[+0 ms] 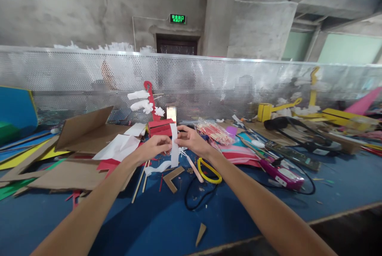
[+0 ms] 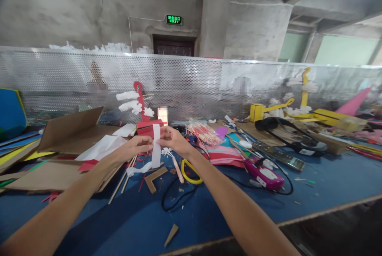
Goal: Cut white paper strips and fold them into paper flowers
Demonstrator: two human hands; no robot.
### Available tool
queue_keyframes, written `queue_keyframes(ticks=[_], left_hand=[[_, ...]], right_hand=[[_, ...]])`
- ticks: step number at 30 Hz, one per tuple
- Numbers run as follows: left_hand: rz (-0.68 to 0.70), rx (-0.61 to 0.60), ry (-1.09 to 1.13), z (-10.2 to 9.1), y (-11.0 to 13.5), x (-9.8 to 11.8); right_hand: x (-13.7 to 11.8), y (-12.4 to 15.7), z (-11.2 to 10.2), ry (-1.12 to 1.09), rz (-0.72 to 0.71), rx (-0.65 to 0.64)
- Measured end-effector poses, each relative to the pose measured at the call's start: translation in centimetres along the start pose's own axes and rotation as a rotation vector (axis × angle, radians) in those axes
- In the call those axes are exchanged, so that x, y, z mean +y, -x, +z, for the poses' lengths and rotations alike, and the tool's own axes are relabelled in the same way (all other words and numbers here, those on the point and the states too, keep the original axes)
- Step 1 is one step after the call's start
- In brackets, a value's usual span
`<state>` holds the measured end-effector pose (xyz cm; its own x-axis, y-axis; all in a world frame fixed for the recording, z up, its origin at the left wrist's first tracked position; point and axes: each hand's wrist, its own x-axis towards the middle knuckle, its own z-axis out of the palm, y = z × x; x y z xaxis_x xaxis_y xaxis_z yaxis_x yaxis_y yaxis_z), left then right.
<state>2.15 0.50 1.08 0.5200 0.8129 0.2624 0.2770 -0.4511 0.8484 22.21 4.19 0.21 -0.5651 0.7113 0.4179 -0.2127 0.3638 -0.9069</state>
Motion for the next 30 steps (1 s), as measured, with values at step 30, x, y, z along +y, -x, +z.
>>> queue_keyframes(ticks=[30], left_hand=[[0.138, 0.255, -0.377, 0.4, -0.3, -0.5]], right_hand=[[-0.9, 0.2, 1.6, 0.497, 0.070, 0.019]])
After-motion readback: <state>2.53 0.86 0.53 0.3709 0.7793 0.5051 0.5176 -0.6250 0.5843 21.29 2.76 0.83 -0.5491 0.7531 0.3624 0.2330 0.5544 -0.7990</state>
